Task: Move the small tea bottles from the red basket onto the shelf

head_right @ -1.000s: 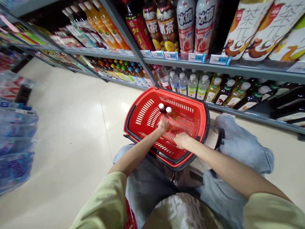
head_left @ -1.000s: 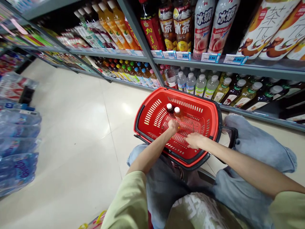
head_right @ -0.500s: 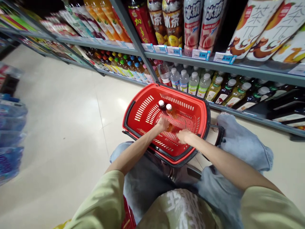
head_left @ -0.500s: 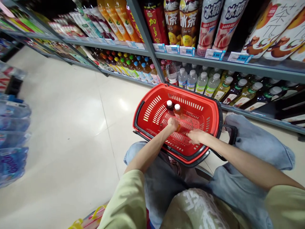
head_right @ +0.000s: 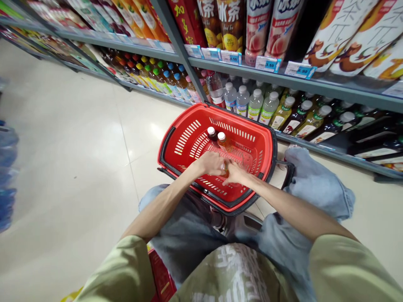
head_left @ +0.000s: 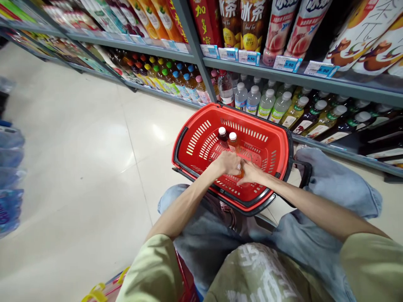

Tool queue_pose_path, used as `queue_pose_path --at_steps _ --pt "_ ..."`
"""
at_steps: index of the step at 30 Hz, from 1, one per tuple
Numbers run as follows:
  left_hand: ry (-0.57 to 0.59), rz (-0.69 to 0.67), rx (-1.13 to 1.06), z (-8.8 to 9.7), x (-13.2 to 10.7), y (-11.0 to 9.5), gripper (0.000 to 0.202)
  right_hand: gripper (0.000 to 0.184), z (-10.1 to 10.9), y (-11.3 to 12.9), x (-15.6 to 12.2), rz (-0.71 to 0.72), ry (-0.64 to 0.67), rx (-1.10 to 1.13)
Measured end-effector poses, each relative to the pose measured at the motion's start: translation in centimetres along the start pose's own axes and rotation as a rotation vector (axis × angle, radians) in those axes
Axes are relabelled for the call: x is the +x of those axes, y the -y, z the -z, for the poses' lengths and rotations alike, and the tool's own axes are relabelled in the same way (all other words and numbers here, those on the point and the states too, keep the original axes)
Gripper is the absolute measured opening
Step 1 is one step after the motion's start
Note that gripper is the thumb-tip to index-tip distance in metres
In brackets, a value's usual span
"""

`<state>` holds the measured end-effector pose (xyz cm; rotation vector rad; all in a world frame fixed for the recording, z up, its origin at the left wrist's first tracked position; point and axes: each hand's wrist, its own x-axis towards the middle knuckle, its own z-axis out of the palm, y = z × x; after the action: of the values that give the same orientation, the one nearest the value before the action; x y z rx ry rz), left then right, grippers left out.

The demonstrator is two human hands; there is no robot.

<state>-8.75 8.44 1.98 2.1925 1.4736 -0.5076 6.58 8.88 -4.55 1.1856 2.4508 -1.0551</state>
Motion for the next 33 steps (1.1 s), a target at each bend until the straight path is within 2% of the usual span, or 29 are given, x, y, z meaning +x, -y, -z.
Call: queue_pose_path --at_steps 4,7,9,13,16,20,22,24,27,30,33 --pt "-0.121 0.005 0.038 1.5 -1.5 0.9 0.049 0.080 0.0 -0.1 0.5 0.095 -0.223 0.149" --pt "-0.249 0.042 0.007 2.2 -2.1 1.5 0.054 0.072 1.0 0.2 0.5 0.148 -0.359 0.210" --pt "-0.351 0.059 -0.081 2.5 -2.1 1.8 0.055 0.069 2.0 0.7 0.4 0.142 -0.405 0.237" --pt "-0.626 0.028 -0.454 2.8 -2.0 2.0 0.047 0.065 4.5 1.5 -0.2 0.074 -0.447 0.301" --pt "-0.798 -0.063 -0.815 3.0 -1.9 2.0 0.050 0.074 6.6 1.6 -0.8 0.047 -0.502 0.402" --pt "-0.907 -0.128 -1.139 3.3 -1.8 2.4 0.047 0.085 9.3 1.2 -1.6 0.250 -0.644 0.677" --pt "-0.805 -0.138 -1.299 3.0 -1.4 2.3 0.048 0.084 10.3 1.1 -1.9 0.347 -0.679 0.858" --pt "-0.571 -0.139 -1.542 2.4 -0.7 1.6 0.055 0.077 11.1 1.1 -2.1 0.387 -0.722 1.036" --pt "-0.217 -0.088 -1.936 1.0 0.3 -1.1 0.062 0.060 11.8 1.0 -2.1 0.359 -0.792 1.312" --pt "0.007 -0.106 -2.207 0.1 0.4 -4.3 0.070 0.057 12.5 0.5 -2.3 0.304 -0.665 1.571" --pt "0.102 -0.251 -2.284 0.1 -0.3 -6.3 0.080 0.067 13.2 0.0 -3.0 0.271 -0.532 1.696"
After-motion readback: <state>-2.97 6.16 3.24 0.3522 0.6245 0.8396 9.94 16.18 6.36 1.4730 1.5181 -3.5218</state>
